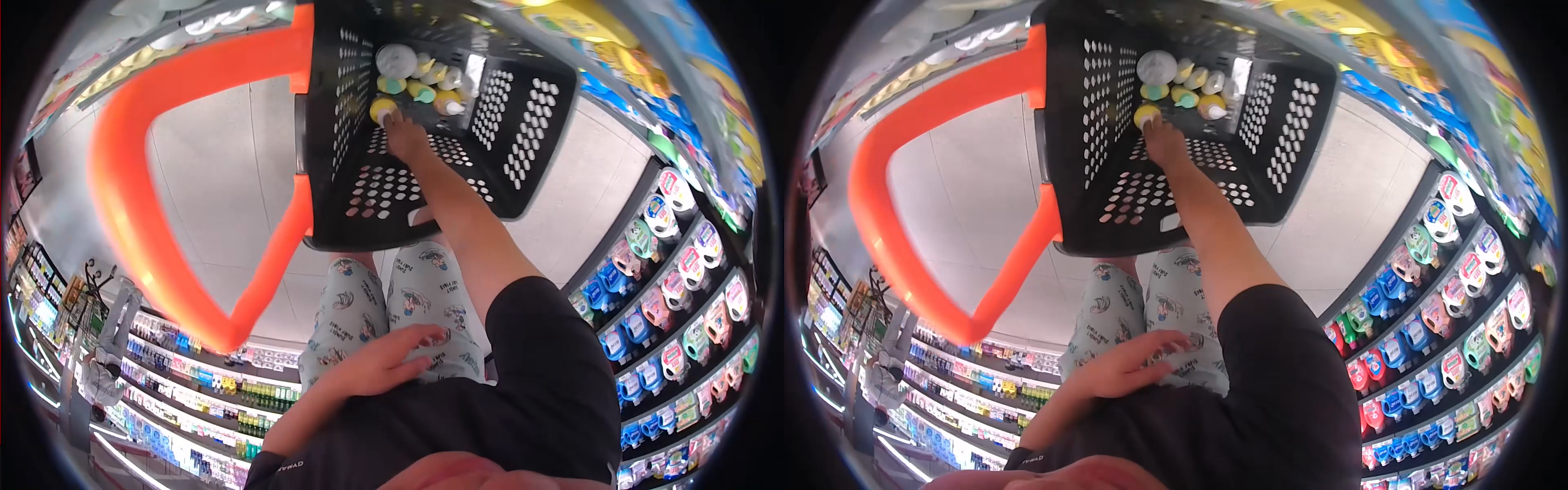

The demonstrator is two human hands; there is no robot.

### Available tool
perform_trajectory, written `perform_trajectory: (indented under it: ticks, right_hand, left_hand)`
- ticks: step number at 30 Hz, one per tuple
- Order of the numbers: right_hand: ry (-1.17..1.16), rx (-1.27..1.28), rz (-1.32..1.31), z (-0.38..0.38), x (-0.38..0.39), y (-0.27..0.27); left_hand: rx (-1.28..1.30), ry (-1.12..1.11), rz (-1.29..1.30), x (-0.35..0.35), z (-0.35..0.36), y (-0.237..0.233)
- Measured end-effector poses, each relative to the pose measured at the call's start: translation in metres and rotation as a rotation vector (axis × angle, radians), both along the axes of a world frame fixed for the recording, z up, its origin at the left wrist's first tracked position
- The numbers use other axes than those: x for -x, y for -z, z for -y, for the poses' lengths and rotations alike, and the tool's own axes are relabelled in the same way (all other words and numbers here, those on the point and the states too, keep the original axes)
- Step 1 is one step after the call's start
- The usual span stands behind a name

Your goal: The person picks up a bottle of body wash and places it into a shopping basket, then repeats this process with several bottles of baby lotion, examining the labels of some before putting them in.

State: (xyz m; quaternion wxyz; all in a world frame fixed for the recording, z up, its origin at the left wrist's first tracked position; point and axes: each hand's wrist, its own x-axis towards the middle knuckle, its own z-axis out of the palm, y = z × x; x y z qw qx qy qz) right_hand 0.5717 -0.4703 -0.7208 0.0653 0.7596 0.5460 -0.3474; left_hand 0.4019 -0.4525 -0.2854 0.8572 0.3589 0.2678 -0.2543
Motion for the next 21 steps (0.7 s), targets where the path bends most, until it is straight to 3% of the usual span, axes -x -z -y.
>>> perform_trajectory:
  ticks: [3, 5, 7, 9, 10, 11, 12, 14, 17, 21]
  right_hand:
    - [0.062, 0.063, -0.115, 0.018, -0.028, -0.09]
    - [0.174, 0.152, -0.196, 0.037, -0.049, -0.146]
    - [0.209, -0.057, -0.171, 0.077, -0.067, -0.195]
    - [0.234, 0.051, -0.238, 0.094, -0.093, -0.272]
    - [0.207, 0.007, -0.248, 0.115, -0.103, -0.282]
    - [0.259, -0.017, -0.244, 0.122, -0.114, -0.332]
    - [0.305, 0.068, -0.244, 0.129, -0.125, -0.364]
    - [0.401, 0.02, -0.281, 0.167, -0.143, -0.386]
    - [0.476, 0.063, -0.252, 0.212, -0.165, -0.426]
    - [0.539, 0.064, -0.185, 0.282, -0.178, -0.407]
  left_hand:
    - [-0.422, -0.033, 0.007, -0.026, -0.038, -0.078]
    - [-1.304, -0.204, 0.203, -0.018, -0.051, -0.118]
    - [-1.934, -0.303, 0.009, -0.012, -0.076, -0.14]
    - [-1.879, -0.421, -0.244, -0.034, -0.099, -0.146]
    - [-1.826, -0.362, -0.244, -0.019, -0.102, -0.118]
    - [-1.774, -0.304, -0.245, -0.008, -0.107, -0.087]
    - [-1.701, -0.288, -0.328, -0.013, -0.113, -0.086]
    - [-1.516, -0.214, -0.498, -0.016, -0.111, -0.098]
    - [-1.502, -0.188, -0.43, -0.016, -0.11, -0.102]
    - [-1.548, -0.073, -0.493, -0.017, -0.102, -0.093]
